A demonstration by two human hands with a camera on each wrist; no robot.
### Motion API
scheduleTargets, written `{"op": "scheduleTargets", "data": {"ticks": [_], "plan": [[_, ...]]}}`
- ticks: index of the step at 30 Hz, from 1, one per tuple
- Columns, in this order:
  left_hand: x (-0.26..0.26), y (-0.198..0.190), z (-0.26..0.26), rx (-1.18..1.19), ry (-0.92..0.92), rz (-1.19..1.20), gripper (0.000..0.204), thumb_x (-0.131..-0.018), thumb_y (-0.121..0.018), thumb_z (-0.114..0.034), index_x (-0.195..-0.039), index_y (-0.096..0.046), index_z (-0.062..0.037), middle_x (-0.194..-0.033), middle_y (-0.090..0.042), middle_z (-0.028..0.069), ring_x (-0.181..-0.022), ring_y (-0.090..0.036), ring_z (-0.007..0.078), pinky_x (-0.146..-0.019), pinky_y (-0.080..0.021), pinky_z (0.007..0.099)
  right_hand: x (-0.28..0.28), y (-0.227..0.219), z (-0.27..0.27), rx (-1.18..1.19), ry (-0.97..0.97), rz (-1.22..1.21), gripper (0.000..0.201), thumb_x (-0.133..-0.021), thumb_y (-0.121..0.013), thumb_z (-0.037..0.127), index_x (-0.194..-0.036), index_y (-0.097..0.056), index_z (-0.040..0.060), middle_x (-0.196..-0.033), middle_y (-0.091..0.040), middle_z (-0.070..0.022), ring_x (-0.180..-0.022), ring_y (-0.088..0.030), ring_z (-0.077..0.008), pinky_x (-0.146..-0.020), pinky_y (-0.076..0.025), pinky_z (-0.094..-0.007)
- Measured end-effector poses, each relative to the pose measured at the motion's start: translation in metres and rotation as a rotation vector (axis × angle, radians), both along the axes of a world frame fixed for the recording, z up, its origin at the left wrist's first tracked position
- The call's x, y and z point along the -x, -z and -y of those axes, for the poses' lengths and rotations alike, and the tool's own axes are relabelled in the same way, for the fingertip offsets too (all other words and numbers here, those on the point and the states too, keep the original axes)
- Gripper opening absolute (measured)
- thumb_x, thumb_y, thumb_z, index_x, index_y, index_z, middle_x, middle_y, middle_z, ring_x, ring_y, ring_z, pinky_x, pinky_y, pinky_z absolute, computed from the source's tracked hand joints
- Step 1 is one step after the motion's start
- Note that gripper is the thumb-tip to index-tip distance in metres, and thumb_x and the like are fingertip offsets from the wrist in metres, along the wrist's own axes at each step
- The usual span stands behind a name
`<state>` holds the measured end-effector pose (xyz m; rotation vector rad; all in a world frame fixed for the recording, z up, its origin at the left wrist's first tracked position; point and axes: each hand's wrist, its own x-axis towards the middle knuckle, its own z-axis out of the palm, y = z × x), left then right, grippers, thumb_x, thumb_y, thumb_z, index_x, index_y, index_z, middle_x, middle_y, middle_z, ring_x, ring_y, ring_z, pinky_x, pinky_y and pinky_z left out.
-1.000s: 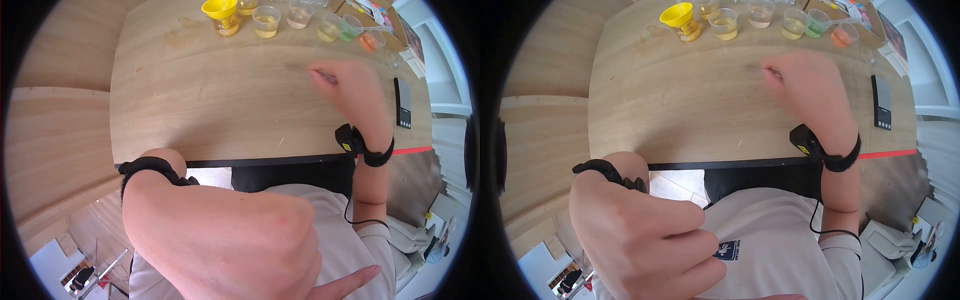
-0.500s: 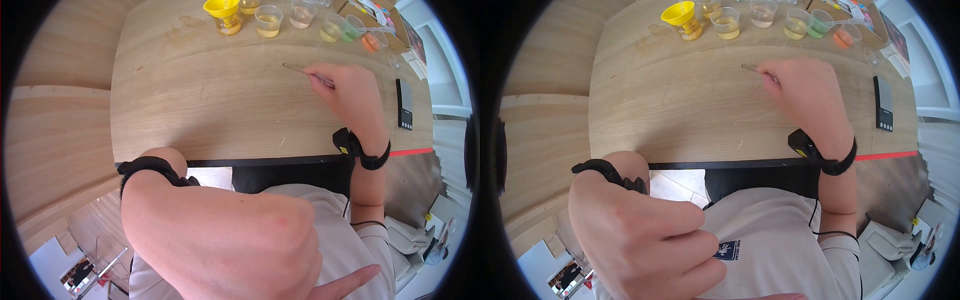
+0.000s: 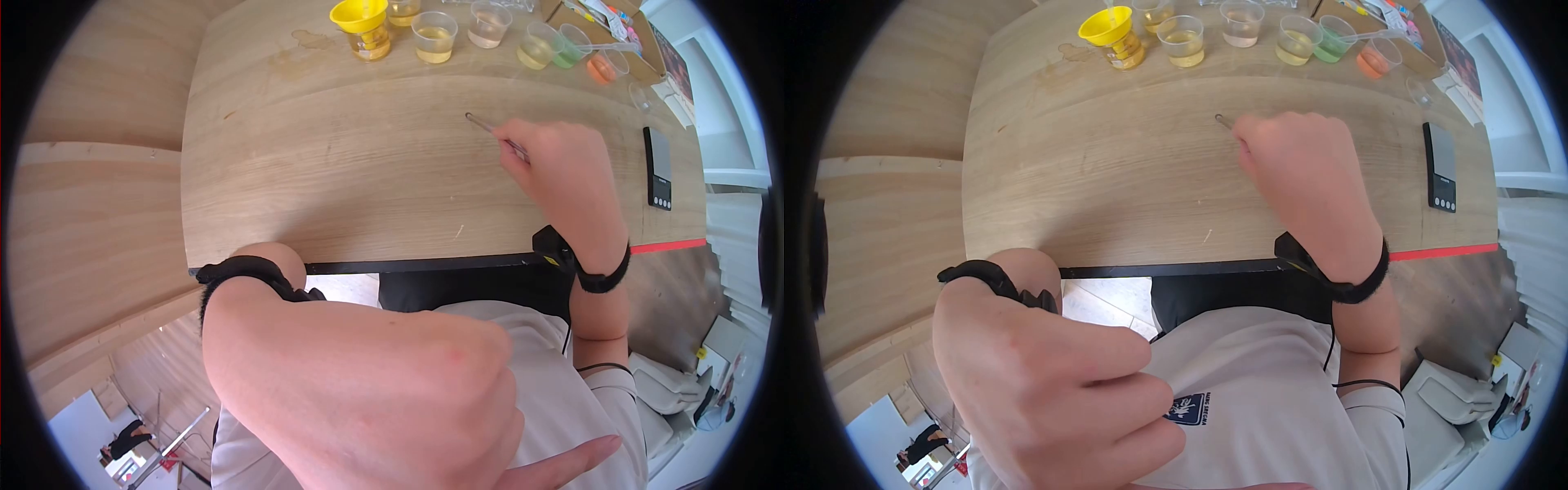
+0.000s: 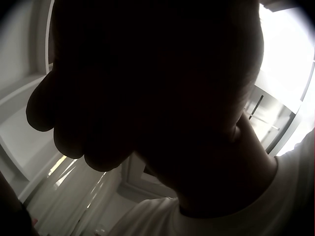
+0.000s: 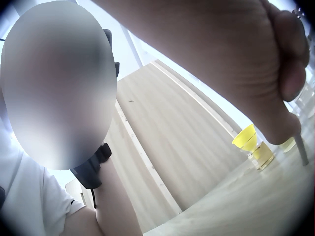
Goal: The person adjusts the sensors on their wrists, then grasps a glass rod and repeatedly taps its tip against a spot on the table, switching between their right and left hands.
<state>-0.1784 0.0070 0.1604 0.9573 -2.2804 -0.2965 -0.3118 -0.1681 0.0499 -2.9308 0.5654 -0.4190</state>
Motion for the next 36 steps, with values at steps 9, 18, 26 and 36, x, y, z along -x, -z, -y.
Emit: {"op": "scheduleTargets", "data": {"ticks": [9, 18, 26, 36], "plan": [[0.003, -0.002, -0.006, 0.019, -0.013, 0.006, 0.041, -0.051, -0.058, -0.029, -0.081, -0.037, -0.0102, -0.057, -0.023, -0.0035, -0.045, -0.027, 0.0111, -0.043, -0.012, 0.03, -0.002, -0.004, 0.002, 0.06, -0.007, -0.031, 0.009, -0.086, -0.072, 0.014, -0.093, -0.075, 0.0091, -0.069, -0.067, -0.0117, -0.063, -0.065, -0.0312, -0.059, -0.051, -0.0399], [0.003, -0.001, -0.005, 0.012, -0.028, 0.007, 0.041, -0.05, -0.058, -0.029, -0.079, -0.036, -0.0103, -0.057, -0.023, -0.0034, -0.046, -0.027, 0.0111, -0.043, -0.012, 0.0301, -0.015, 0.005, -0.002, 0.031, -0.061, -0.003, 0.009, -0.088, -0.069, 0.016, -0.093, -0.076, 0.011, -0.067, -0.066, -0.0119, -0.063, -0.064, -0.0317, -0.056, -0.048, -0.0407], [-0.003, -0.001, -0.002, 0.008, -0.037, 0.011, 0.04, -0.049, -0.058, -0.029, -0.078, -0.036, -0.0105, -0.057, -0.023, -0.0034, -0.046, -0.027, 0.011, -0.042, -0.011, 0.0301, -0.016, 0.008, -0.009, 0.108, -0.101, 0.006, 0.009, -0.077, -0.067, 0.008, -0.07, -0.061, 0.0094, -0.063, -0.061, -0.0119, -0.063, -0.066, -0.031, -0.057, -0.049, -0.0396], [0.002, -0.001, -0.003, 0.003, -0.046, 0.009, 0.04, -0.048, -0.057, -0.029, -0.076, -0.035, -0.0106, -0.057, -0.023, -0.0033, -0.046, -0.026, 0.011, -0.042, -0.011, 0.0301, -0.004, 0.004, -0.002, 0.11, -0.007, -0.035, 0.008, -0.085, -0.069, 0.012, -0.091, -0.074, 0.0106, -0.066, -0.063, -0.0136, -0.062, -0.063, -0.0332, -0.057, -0.049, -0.0412]]}}
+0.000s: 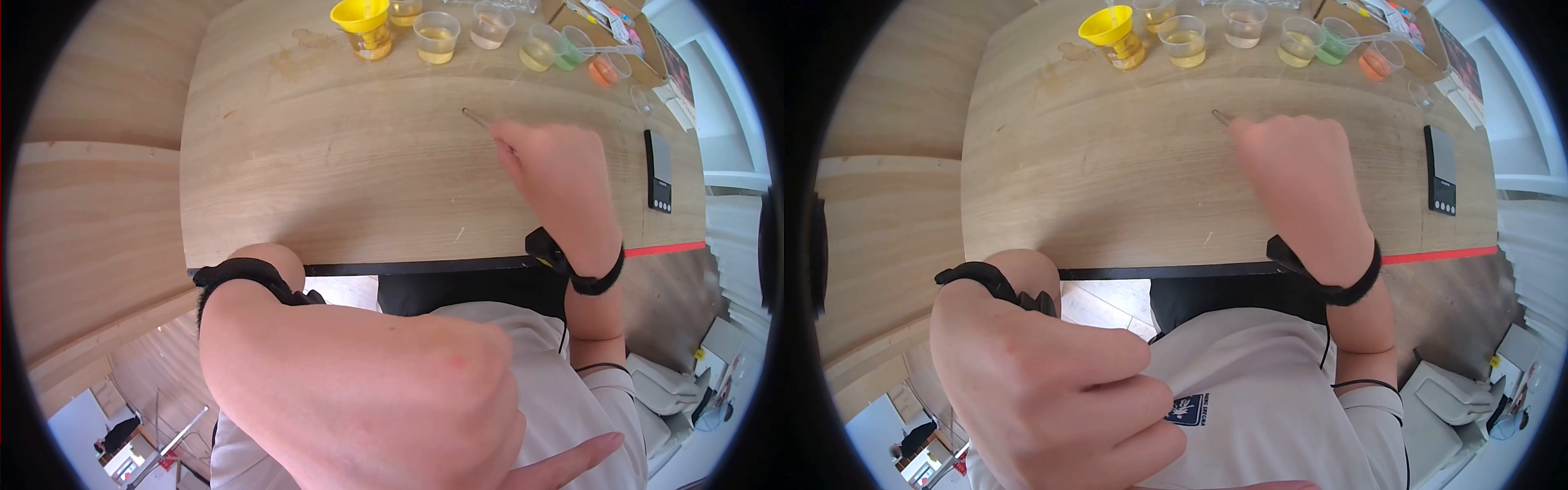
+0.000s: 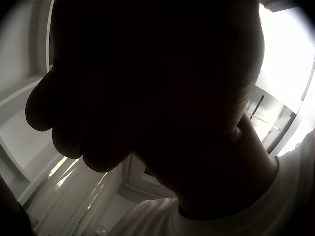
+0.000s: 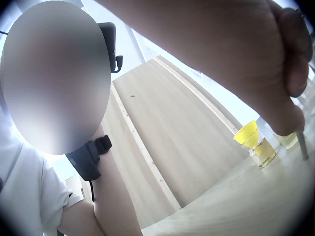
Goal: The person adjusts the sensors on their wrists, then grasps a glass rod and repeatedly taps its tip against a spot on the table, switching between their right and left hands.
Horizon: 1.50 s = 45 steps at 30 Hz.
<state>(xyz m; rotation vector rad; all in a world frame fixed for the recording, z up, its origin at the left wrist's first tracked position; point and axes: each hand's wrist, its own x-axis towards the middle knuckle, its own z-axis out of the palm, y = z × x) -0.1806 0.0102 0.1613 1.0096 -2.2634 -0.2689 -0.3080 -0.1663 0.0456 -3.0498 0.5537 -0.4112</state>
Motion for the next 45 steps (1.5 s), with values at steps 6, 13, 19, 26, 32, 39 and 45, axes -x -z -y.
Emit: {"op": "scheduleTargets", "data": {"ticks": [6, 13, 19, 26, 32, 39, 45], "plan": [[-0.003, -0.002, 0.006, 0.005, 0.006, 0.011, 0.04, -0.048, -0.057, -0.028, -0.075, -0.034, -0.0107, -0.057, -0.022, -0.0033, -0.046, -0.026, 0.011, -0.042, -0.011, 0.0302, -0.005, 0.002, -0.01, 0.014, -0.05, -0.005, 0.004, -0.08, -0.068, 0.008, -0.082, -0.065, 0.0071, -0.061, -0.059, -0.0131, -0.06, -0.062, -0.0335, -0.054, -0.047, -0.0425], [0.002, -0.002, 0.004, 0.009, -0.001, 0.012, 0.04, -0.047, -0.057, -0.028, -0.074, -0.034, -0.0109, -0.057, -0.022, -0.0032, -0.046, -0.026, 0.011, -0.042, -0.01, 0.0302, -0.006, 0.001, -0.017, 0.001, -0.042, -0.023, 0.005, -0.079, -0.067, 0.006, -0.079, -0.062, 0.0062, -0.059, -0.058, -0.0136, -0.059, -0.062, -0.0339, -0.053, -0.046, -0.0425], [0.002, -0.003, 0.0, 0.021, -0.011, 0.015, 0.04, -0.046, -0.057, -0.028, -0.073, -0.033, -0.011, -0.057, -0.022, -0.0032, -0.046, -0.026, 0.011, -0.042, -0.01, 0.0302, -0.008, -0.003, -0.021, 0.01, -0.043, -0.068, 0.011, -0.07, -0.069, 0.003, -0.07, -0.058, 0.0062, -0.064, -0.061, -0.0133, -0.066, -0.068, -0.0313, -0.056, -0.05, -0.0374], [-0.002, -0.004, -0.003, 0.029, -0.018, 0.019, 0.04, -0.046, -0.057, -0.028, -0.072, -0.033, -0.0111, -0.057, -0.022, -0.0032, -0.046, -0.026, 0.0109, -0.042, -0.01, 0.0303, -0.008, 0.003, -0.022, 0.034, -0.042, -0.014, 0.007, -0.081, -0.068, 0.007, -0.077, -0.062, 0.0058, -0.058, -0.058, -0.0139, -0.059, -0.063, -0.0332, -0.053, -0.047, -0.0417], [-0.003, -0.004, -0.005, 0.032, -0.023, 0.022, 0.04, -0.045, -0.057, -0.027, -0.071, -0.032, -0.0112, -0.057, -0.022, -0.0031, -0.046, -0.026, 0.0109, -0.042, -0.01, 0.0303, -0.009, 0.006, -0.024, 0.028, -0.039, -0.024, 0.008, -0.081, -0.068, 0.007, -0.077, -0.062, 0.0054, -0.058, -0.059, -0.0141, -0.058, -0.063, -0.0332, -0.052, -0.047, -0.0416], [-0.002, -0.004, -0.005, 0.031, -0.031, 0.025, 0.039, -0.044, -0.057, -0.027, -0.07, -0.032, -0.0113, -0.057, -0.021, -0.0031, -0.046, -0.026, 0.0109, -0.042, -0.009, 0.0303, -0.009, 0.006, -0.024, 0.027, -0.038, -0.028, 0.009, -0.082, -0.068, 0.007, -0.076, -0.062, 0.0052, -0.057, -0.059, -0.0144, -0.056, -0.063, -0.0333, -0.052, -0.047, -0.0418], [-0.002, -0.004, -0.003, 0.029, -0.037, 0.028, 0.039, -0.044, -0.057, -0.027, -0.069, -0.031, -0.0114, -0.057, -0.021, -0.0031, -0.046, -0.026, 0.0109, -0.042, -0.009, 0.0303, -0.009, 0.006, -0.025, 0.028, -0.028, -0.043, 0.007, -0.082, -0.068, 0.007, -0.078, -0.063, 0.0047, -0.057, -0.059, -0.0144, -0.056, -0.063, -0.033, -0.052, -0.048, -0.0412]]}}
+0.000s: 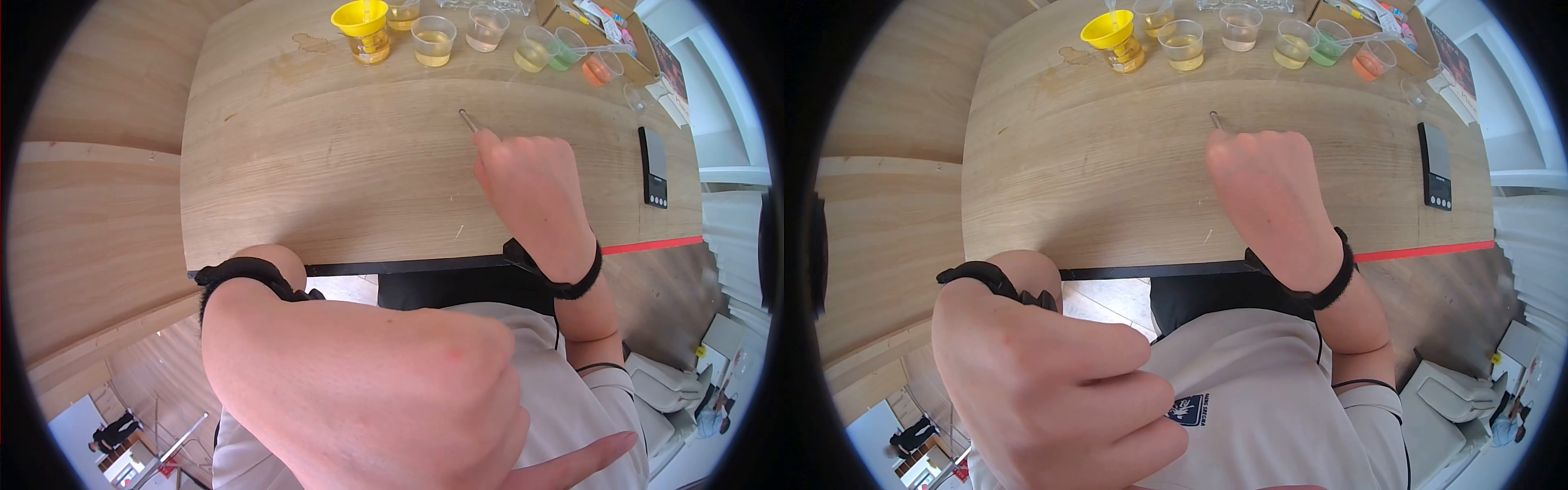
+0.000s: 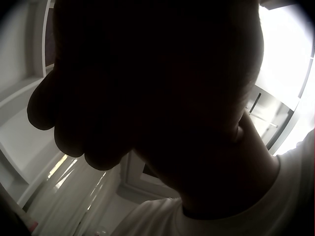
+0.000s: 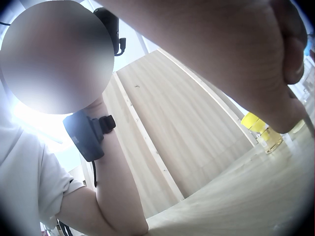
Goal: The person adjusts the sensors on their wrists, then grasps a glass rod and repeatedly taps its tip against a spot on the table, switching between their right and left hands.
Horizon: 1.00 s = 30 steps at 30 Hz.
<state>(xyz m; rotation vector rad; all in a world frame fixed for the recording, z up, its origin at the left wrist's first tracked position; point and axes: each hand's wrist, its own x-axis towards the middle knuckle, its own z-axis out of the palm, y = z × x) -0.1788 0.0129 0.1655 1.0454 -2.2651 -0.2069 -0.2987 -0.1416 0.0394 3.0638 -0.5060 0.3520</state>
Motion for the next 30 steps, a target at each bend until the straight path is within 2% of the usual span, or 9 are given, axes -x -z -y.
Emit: {"op": "scheduleTargets", "data": {"ticks": [30], "plan": [[0.0, -0.0028, -0.0003, 0.003, -0.032, 0.018, 0.039, -0.041, -0.057, -0.026, -0.064, -0.029, -0.0119, -0.058, -0.02, -0.0029, -0.046, -0.025, 0.0108, -0.042, -0.008, 0.0305, -0.0004, 0.002, -0.0006, -0.02, 0.02, 0.002, 0.011, -0.084, -0.068, 0.007, -0.076, -0.06, 0.0047, -0.056, -0.058, -0.0145, -0.055, -0.063, -0.0333, -0.052, -0.048, -0.0411]]}}
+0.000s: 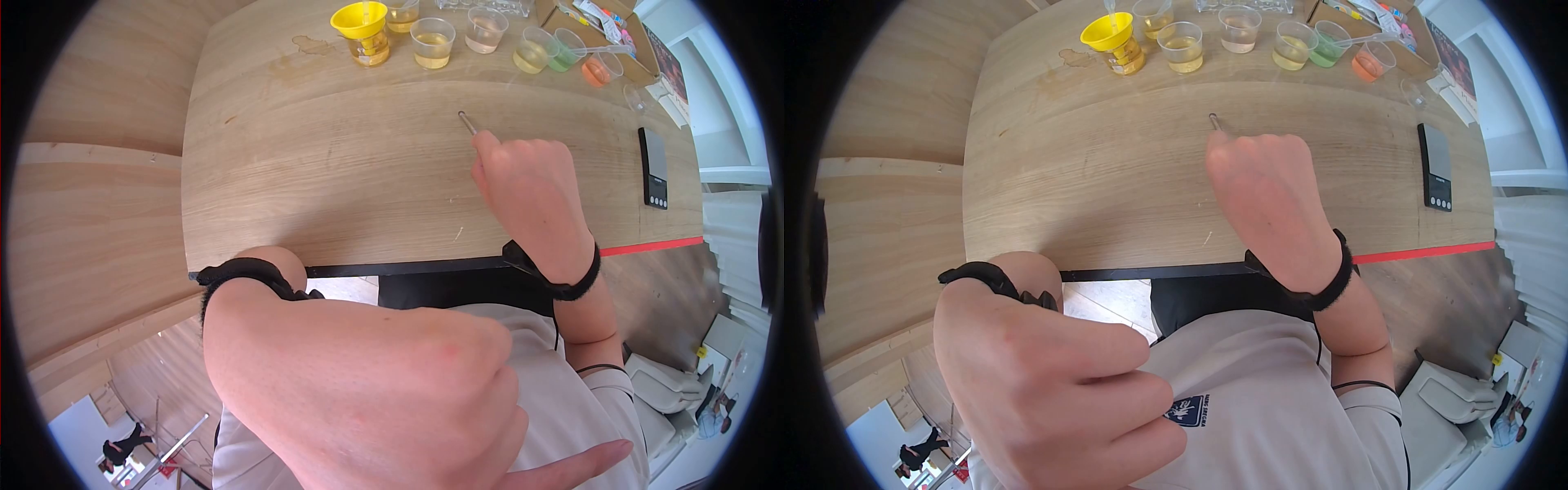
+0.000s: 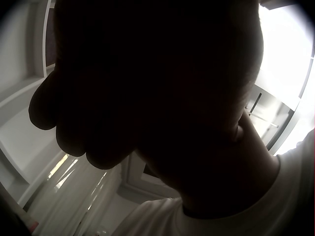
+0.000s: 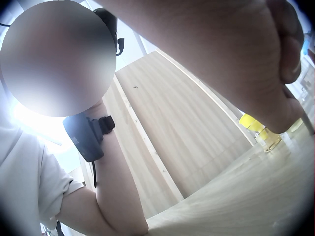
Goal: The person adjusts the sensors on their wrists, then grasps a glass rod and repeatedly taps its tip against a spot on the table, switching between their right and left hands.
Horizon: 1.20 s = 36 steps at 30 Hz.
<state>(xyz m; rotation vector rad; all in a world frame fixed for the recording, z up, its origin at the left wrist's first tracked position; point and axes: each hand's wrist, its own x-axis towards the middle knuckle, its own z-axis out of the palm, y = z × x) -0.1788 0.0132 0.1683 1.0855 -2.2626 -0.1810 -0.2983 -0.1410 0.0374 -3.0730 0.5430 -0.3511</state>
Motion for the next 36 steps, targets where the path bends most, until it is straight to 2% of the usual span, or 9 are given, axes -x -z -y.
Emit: {"op": "scheduleTargets", "data": {"ticks": [36], "plan": [[-0.0007, -0.0018, 0.0, 0.011, -0.037, 0.012, 0.039, -0.037, -0.056, -0.025, -0.059, -0.026, -0.0125, -0.058, -0.019, -0.0027, -0.046, -0.025, 0.0107, -0.042, -0.007, 0.0306, -0.0003, 0.0013, 0.0007, -0.018, -0.017, 0.029, 0.014, -0.085, -0.068, 0.009, -0.075, -0.059, 0.0049, -0.055, -0.058, -0.0149, -0.055, -0.063, -0.0345, -0.052, -0.048, -0.0422]]}}
